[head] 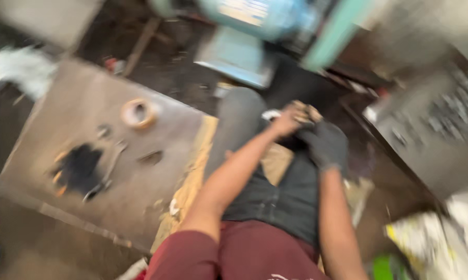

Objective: The person sits on the floor at a bench grinder and grinds small metal pieces against the spinning abrasive wheel, producing sparks, then places the ground pieces onto a metal tray beside the machine, handling the pieces one at a time.

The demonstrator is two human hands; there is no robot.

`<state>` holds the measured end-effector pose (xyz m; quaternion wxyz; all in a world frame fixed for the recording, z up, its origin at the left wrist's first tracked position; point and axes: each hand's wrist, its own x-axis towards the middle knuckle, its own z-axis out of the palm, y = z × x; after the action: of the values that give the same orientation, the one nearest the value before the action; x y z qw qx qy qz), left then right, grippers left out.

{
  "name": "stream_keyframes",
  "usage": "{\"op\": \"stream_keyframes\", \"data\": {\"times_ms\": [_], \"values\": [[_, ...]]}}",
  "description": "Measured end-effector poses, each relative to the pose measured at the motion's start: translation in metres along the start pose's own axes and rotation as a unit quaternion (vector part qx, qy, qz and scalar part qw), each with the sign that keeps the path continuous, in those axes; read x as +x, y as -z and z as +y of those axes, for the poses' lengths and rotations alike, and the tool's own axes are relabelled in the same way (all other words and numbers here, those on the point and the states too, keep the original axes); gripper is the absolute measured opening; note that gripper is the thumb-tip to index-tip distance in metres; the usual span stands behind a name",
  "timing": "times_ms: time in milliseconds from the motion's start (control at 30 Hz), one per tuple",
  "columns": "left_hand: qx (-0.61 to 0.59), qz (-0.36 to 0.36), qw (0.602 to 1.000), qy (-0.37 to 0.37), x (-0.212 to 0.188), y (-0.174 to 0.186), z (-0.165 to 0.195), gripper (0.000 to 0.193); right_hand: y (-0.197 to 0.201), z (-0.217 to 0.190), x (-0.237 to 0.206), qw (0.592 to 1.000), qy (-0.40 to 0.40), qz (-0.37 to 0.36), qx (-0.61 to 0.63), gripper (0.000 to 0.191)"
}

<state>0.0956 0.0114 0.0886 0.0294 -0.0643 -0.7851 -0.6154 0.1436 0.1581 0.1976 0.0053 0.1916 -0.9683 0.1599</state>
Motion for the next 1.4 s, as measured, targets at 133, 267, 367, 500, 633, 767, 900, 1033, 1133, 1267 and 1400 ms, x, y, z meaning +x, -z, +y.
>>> {"op": "stream_keyframes", "data": {"times_ms": [133, 267, 367, 500, 633, 767, 900, 1033, 1133, 1267, 1400], "values": [[0.017, -0.006, 0.995, 0.101, 0.001, -0.011, -0.033, 0.07, -0.024, 0.027, 0.004, 0.998, -0.049, 0.011, 0.024, 0.063], [-0.272, -0.03, 0.938, 0.214, 0.001, -0.007, -0.037, 0.077, -0.057, 0.048, 0.01, 0.933, -0.161, -0.043, 0.319, 0.067], [-0.36, 0.001, 0.915, 0.179, 0.001, -0.006, -0.023, 0.078, -0.071, 0.053, 0.012, 0.906, -0.051, 0.056, 0.416, 0.07], [-0.363, 0.045, 0.919, 0.145, -0.001, -0.006, 0.002, 0.073, -0.067, 0.055, 0.018, 0.913, -0.126, 0.028, 0.388, 0.053], [-0.259, 0.042, 0.963, 0.056, 0.003, 0.012, 0.012, 0.064, -0.054, 0.064, 0.037, 0.946, 0.015, 0.019, 0.325, 0.026], [-0.096, 0.011, 0.989, 0.111, 0.028, 0.045, -0.022, 0.042, -0.059, 0.064, 0.07, 0.859, -0.004, -0.04, 0.511, 0.026], [-0.11, 0.039, 0.962, 0.246, 0.048, 0.044, -0.084, 0.043, -0.089, 0.06, 0.106, 0.936, -0.102, -0.027, 0.337, 0.033], [-0.331, 0.049, 0.904, 0.267, 0.045, 0.019, -0.115, 0.056, -0.123, 0.079, 0.138, 0.824, -0.147, -0.053, 0.545, 0.026], [-0.412, 0.035, 0.865, 0.285, 0.048, 0.011, -0.103, 0.062, -0.137, 0.09, 0.155, 0.806, -0.171, -0.043, 0.565, 0.027], [-0.431, 0.016, 0.851, 0.299, 0.061, 0.018, -0.071, 0.062, -0.134, 0.089, 0.154, 0.867, -0.119, -0.001, 0.485, 0.028], [-0.261, -0.01, 0.955, 0.14, 0.031, 0.025, -0.067, 0.05, -0.117, 0.083, 0.116, 0.87, -0.007, -0.013, 0.493, 0.027]]}}
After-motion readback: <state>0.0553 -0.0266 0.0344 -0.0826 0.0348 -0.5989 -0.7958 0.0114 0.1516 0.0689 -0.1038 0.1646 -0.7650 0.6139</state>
